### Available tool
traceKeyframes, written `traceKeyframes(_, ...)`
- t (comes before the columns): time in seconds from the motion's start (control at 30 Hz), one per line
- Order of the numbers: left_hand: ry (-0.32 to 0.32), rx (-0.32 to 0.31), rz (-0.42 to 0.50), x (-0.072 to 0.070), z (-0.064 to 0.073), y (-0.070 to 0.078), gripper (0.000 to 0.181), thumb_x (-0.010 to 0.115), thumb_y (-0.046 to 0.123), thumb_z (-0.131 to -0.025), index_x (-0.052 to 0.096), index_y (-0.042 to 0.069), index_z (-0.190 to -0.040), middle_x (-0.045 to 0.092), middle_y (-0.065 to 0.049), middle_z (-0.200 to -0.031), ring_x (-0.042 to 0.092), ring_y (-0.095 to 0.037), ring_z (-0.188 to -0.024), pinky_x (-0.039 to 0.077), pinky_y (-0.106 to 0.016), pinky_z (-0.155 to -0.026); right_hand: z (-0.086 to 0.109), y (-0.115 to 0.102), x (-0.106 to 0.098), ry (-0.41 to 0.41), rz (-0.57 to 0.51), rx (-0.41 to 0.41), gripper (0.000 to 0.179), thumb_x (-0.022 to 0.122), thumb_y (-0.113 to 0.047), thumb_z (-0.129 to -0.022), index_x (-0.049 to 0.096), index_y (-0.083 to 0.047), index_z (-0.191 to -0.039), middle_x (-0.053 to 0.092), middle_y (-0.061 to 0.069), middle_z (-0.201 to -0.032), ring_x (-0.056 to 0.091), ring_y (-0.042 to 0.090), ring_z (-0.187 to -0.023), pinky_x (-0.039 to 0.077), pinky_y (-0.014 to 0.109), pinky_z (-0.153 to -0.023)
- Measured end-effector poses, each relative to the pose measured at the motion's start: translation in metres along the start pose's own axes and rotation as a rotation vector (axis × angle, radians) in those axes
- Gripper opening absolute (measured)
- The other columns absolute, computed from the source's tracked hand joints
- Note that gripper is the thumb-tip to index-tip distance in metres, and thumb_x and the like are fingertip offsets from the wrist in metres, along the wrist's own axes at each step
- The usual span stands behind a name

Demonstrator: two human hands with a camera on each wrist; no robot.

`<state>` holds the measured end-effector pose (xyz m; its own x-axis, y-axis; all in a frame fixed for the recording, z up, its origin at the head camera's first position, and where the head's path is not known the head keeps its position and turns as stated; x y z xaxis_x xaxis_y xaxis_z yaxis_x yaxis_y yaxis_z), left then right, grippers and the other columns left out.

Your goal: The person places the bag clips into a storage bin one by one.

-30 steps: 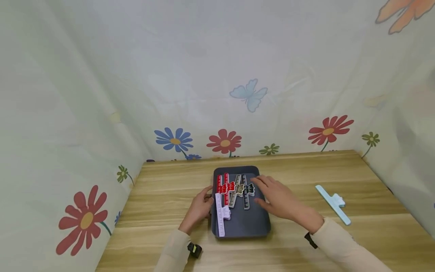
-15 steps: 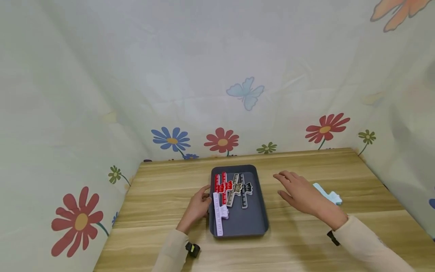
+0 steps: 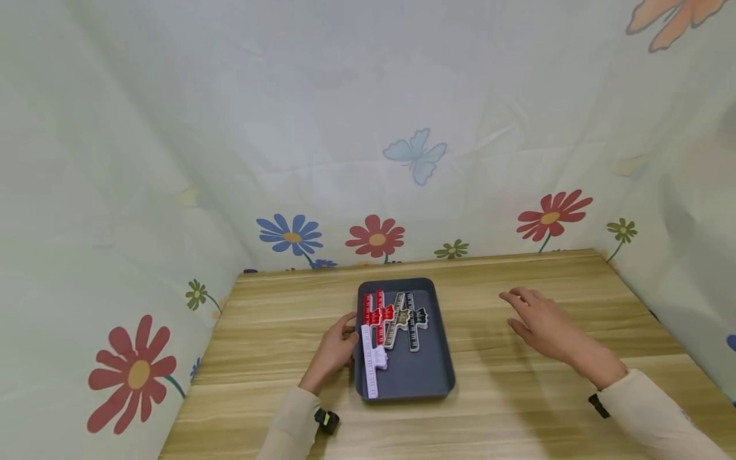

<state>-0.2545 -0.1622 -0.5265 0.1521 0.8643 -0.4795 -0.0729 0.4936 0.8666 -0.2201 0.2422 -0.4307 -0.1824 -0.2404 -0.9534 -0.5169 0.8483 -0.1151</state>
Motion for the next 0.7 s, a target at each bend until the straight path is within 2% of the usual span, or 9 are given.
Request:
traceKeyframes(0.2, 0.003, 0.004, -0.005, 0.000, 0.000, 0.003, 0.052, 0.050, 0.012, -0.098, 0.040, 0.013, -0.150, 0.061, -0.025, -0.127, 0.066, -0.025, -0.093, 0.056, -0.031, -0.050, 0.012, 0.025, -0.001, 0.036, 0.016, -0.030, 0.048, 0.073, -0.005, -0.084, 0.055, 0.002, -0.128, 0.058, 0.021, -0.118, 0.058, 0.040, -0.104, 0.054, 0.053, -0.079)
traceKeyframes(0.43, -0.004, 0.005, 0.000, 0.001, -0.001, 0.004, 0.053, 0.049, 0.011, -0.098, 0.040, 0.014, -0.150, 0.060, -0.026, -0.128, 0.066, -0.025, -0.093, 0.057, -0.032, -0.050, 0.023, 0.046, -0.006, -0.032, 0.068, 0.008, 0.044, 0.072, -0.009, -0.086, 0.058, 0.002, -0.126, 0.059, 0.018, -0.115, 0.059, 0.038, -0.100, 0.055, 0.050, -0.074)
traceKeyframes(0.7, 0.004, -0.010, 0.001, 0.001, 0.000, -0.001, 0.053, 0.050, 0.012, -0.098, 0.041, 0.015, -0.149, 0.061, -0.025, -0.127, 0.067, -0.025, -0.094, 0.057, -0.031, -0.050, 0.037, 0.069, 0.001, -0.116, 0.076, 0.055, 0.045, 0.073, 0.000, -0.082, 0.059, 0.004, -0.124, 0.060, 0.019, -0.111, 0.059, 0.037, -0.096, 0.055, 0.049, -0.075)
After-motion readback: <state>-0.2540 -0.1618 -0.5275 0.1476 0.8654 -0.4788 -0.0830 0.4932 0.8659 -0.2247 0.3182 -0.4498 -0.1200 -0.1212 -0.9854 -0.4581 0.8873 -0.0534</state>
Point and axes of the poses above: each hand's wrist, its own z-axis away from the middle knuckle, its own x-axis out of the palm, y = z × x, the point moved 3 cm from there along -z, towards the middle knuckle
